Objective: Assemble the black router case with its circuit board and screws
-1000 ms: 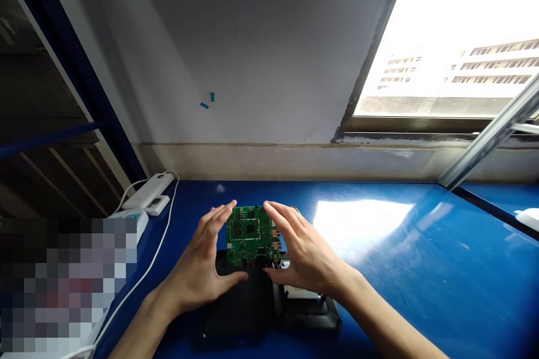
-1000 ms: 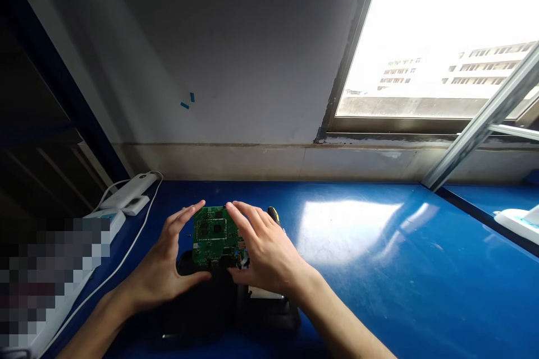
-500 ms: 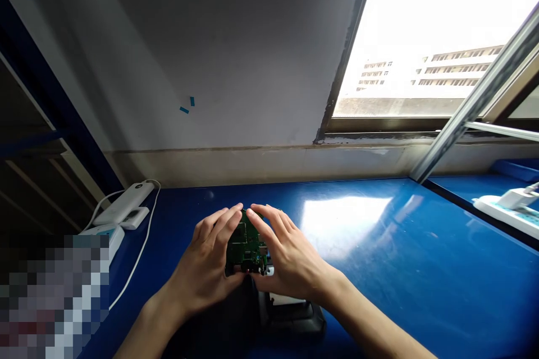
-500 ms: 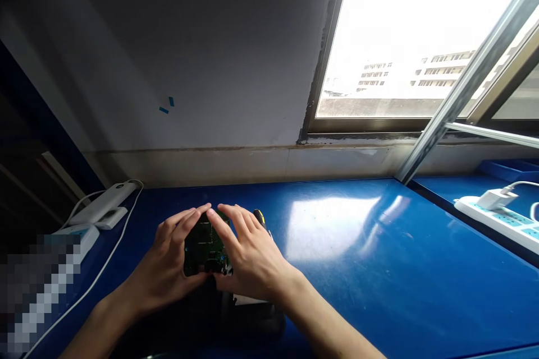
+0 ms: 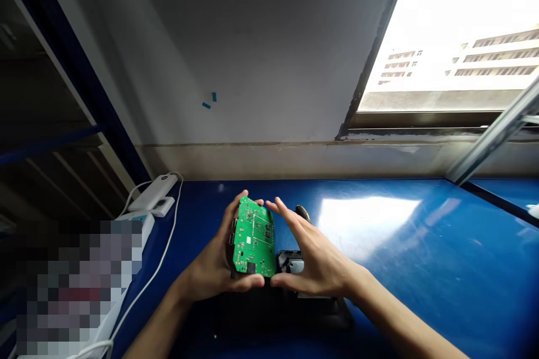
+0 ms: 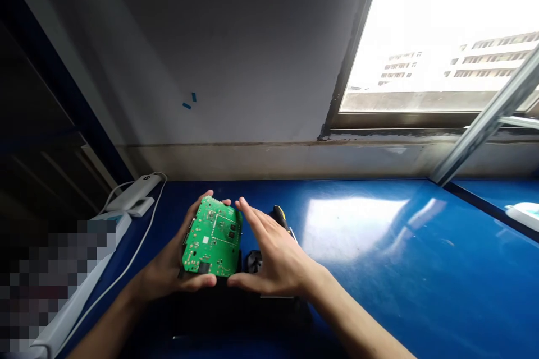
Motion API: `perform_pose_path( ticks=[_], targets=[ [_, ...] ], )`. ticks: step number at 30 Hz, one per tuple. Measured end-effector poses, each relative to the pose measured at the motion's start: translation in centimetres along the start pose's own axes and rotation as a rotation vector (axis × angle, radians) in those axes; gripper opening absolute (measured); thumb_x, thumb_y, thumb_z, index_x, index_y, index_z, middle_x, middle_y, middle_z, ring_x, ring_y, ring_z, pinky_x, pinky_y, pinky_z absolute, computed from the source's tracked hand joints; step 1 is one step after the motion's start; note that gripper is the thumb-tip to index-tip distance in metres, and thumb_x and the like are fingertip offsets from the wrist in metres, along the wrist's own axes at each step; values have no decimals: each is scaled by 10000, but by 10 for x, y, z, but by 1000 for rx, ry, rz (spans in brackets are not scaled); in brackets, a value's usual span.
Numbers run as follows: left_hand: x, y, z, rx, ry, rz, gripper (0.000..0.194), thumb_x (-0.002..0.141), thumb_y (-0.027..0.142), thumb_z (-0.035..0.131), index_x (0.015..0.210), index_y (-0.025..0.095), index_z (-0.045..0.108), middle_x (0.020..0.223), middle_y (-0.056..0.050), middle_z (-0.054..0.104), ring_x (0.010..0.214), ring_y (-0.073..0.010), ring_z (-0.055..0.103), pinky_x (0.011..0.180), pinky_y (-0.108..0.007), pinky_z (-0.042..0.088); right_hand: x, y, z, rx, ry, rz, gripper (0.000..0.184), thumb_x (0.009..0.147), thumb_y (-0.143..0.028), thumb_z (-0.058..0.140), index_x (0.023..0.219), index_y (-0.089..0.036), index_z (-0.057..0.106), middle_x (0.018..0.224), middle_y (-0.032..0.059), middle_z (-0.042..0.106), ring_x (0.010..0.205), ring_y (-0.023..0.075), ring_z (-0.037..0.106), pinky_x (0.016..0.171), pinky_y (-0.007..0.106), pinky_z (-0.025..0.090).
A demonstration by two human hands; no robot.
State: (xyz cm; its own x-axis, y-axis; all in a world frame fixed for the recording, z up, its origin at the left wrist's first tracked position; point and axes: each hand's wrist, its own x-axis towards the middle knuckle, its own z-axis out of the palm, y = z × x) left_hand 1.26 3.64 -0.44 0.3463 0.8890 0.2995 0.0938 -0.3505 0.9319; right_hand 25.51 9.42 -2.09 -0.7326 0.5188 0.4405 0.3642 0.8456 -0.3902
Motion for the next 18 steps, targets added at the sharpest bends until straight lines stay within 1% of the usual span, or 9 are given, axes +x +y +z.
perform_pose_path(
  ticks=[2,4,7,9,11,13,16,18],
  targets=[
    [-1,-1,0,9,4,6,1123,748,407,843,1564,390,72,1639,-114,312,1504,-315,340,1192,-532,371,0,-1,1,12,8,-8,1294,763,-470,817,1612,-208,-124,1632,217,303,1507,363,320,1154,586,404],
    [-1,-2,1,27,14,7,1130,747,399,847,1562,394,65,1637,-109,321,1498,-312,353,1178,-514,401,0,-3,1,26,30,1,1283,756,-407,822,1614,-207,-112,1607,219,345,1486,362,359,1141,575,423],
    [0,-7,4,14,61,-29,1155,762,340,835,1560,411,3,1606,-118,372,1410,-314,492,1076,-493,526,3,-3,2,26,103,54,1271,734,-340,831,1618,-234,-76,1548,209,424,1424,365,449,1093,565,473],
    [2,-11,6,5,143,-29,1135,787,300,804,1554,427,-23,1610,-115,354,1371,-308,536,1014,-484,574,5,0,3,-3,164,96,1281,711,-316,848,1616,-260,-58,1515,201,455,1378,374,494,1045,571,509],
    [4,-16,8,66,235,16,1089,813,256,767,1552,437,-12,1632,-101,306,1418,-300,478,1049,-496,546,7,2,4,-46,207,116,1290,694,-287,857,1615,-267,-47,1499,200,457,1355,380,507,1012,568,533],
    [5,-21,8,218,290,74,1057,824,209,746,1557,435,20,1641,-93,291,1473,-299,393,1119,-531,472,8,4,5,-87,217,112,1284,696,-255,847,1617,-255,-48,1497,206,445,1354,383,501,997,558,549],
    [5,-26,7,470,273,110,1072,814,169,758,1563,441,42,1646,-93,294,1502,-309,336,1169,-585,386,8,2,4,-127,186,94,1266,713,-223,818,1618,-237,-67,1516,220,424,1365,397,484,985,567,554],
    [4,-27,6,554,229,94,1103,803,167,776,1563,460,31,1662,-80,264,1521,-309,295,1186,-599,355,7,0,3,-137,158,71,1260,723,-221,803,1617,-231,-84,1531,223,421,1375,405,474,986,584,548]
  ],
)
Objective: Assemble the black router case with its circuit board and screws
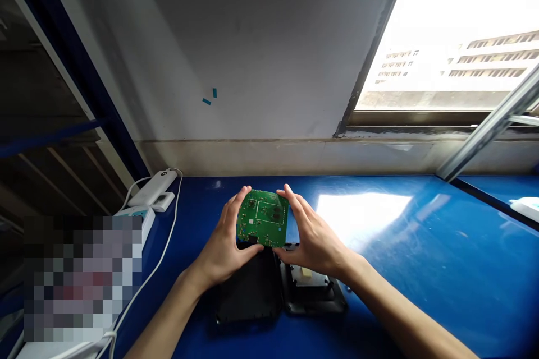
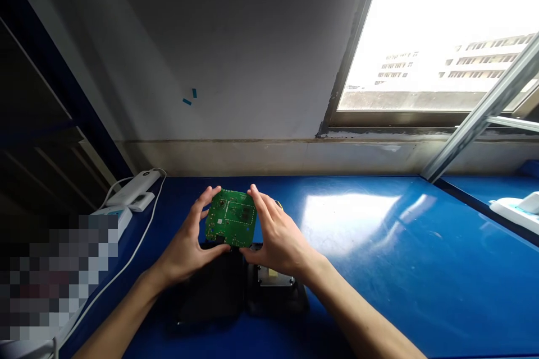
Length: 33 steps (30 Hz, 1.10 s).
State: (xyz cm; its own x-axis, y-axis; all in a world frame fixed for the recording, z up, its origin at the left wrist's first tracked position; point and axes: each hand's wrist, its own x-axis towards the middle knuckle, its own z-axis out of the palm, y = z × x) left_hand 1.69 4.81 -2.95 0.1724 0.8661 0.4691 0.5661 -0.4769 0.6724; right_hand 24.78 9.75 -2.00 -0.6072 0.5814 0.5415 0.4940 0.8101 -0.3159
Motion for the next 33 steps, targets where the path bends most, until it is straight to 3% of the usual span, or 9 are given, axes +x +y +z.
perform_pose_path(
  ticks=[5,10,18,27,33],
  targets=[
    [-1,-1,-3,78,-59,-21,1184,748,218,835,1567,461,14,1677,-67,205,1549,-318,209,1200,-594,338,-1,-1,-5,9,-47,-59,1250,728,-229,787,1614,-233,-95,1553,203,420,1395,373,461,1029,572,521],
    [-2,-4,-3,164,-108,4,1186,726,220,843,1568,455,42,1675,-60,183,1536,-339,227,1195,-617,339,-2,3,-6,-4,-96,-75,1199,732,-247,780,1622,-228,-24,1563,196,393,1406,370,427,1059,558,496],
    [-1,-4,-2,203,-33,80,1056,768,241,797,1555,421,116,1583,-87,307,1473,-347,330,1172,-634,374,0,1,-9,-23,-101,-95,1100,751,-244,751,1619,-246,75,1539,174,398,1370,356,430,1035,554,513],
    [-2,-3,-1,195,-16,105,1028,759,240,806,1537,404,153,1577,-91,319,1463,-343,345,1165,-593,400,-3,4,-7,-65,-62,-126,1143,763,-270,761,1618,-189,7,1557,189,404,1392,354,419,1071,546,497],
    [0,-2,-1,199,-13,112,994,776,239,792,1534,410,172,1590,-74,321,1457,-331,347,1166,-581,397,0,3,-11,-57,-51,-146,964,756,-262,767,1547,-190,220,1516,191,458,1356,338,471,1048,535,512]
  ],
)
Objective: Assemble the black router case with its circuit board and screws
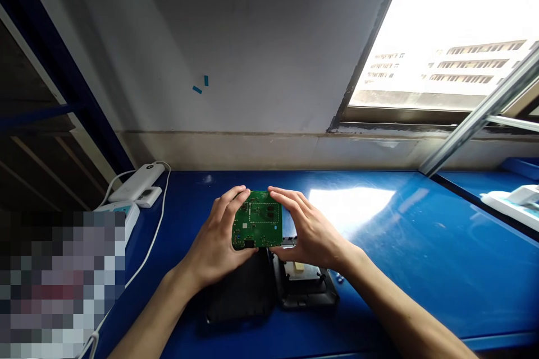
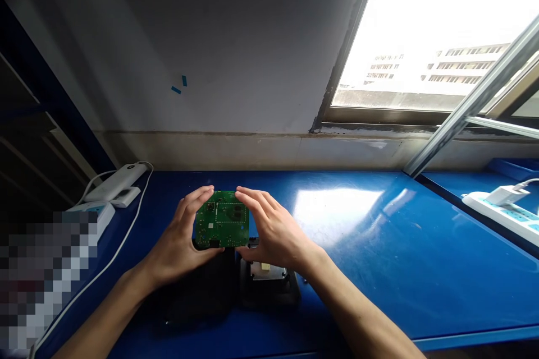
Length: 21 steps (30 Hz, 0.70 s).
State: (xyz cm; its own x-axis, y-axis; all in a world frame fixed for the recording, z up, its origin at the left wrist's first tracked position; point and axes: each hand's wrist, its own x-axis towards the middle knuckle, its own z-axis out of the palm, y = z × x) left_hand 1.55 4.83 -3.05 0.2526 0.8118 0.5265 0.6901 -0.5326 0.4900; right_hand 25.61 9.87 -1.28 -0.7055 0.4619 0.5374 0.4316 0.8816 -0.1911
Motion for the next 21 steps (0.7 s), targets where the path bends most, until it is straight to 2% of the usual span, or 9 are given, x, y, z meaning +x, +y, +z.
perform_pose_path(
  ticks=[8,21],
  targets=[
    [-1,0,-1,21,-32,-21,1014,754,259,809,1536,400,179,1599,-60,330,1439,-327,357,1159,-570,402,1,2,-4,-59,-15,-12,636,763,-325,784,1304,-183,481,1501,193,481,1310,356,504,992,551,540],
    [-1,-3,0,61,-56,-40,1048,737,279,835,1545,392,178,1602,-63,333,1436,-320,356,1152,-548,414,1,1,-5,-83,-13,-23,507,759,-313,773,1196,-197,544,1507,179,481,1318,372,496,982,564,553]
  ],
)
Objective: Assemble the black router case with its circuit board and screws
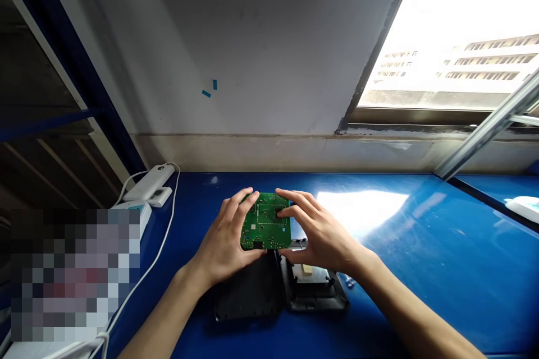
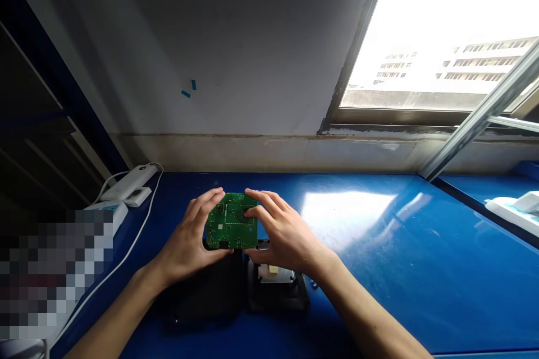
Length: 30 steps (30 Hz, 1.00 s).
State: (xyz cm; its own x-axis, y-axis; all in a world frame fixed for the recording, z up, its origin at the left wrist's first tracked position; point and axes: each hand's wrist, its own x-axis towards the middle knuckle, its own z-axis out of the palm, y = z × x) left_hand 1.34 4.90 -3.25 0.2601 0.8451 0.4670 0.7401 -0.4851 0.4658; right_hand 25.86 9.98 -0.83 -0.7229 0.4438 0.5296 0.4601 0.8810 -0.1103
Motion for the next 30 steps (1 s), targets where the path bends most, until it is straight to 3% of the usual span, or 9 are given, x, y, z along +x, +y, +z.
perform_pose_path(
  ticks=[20,30],
  targets=[
    [1,0,0,35,29,36,1022,747,301,828,1548,390,199,1599,-70,351,1427,-327,383,1122,-550,450,0,-1,0,-34,-3,-5,599,773,-357,781,1277,-163,521,1492,194,494,1305,356,508,1009,548,543],
    [1,0,-1,67,19,51,1048,740,278,836,1548,389,178,1600,-82,342,1416,-334,386,1115,-569,455,0,-1,0,-42,20,-21,528,757,-351,789,1206,-187,565,1472,194,514,1275,375,527,951,571,563]
  ],
)
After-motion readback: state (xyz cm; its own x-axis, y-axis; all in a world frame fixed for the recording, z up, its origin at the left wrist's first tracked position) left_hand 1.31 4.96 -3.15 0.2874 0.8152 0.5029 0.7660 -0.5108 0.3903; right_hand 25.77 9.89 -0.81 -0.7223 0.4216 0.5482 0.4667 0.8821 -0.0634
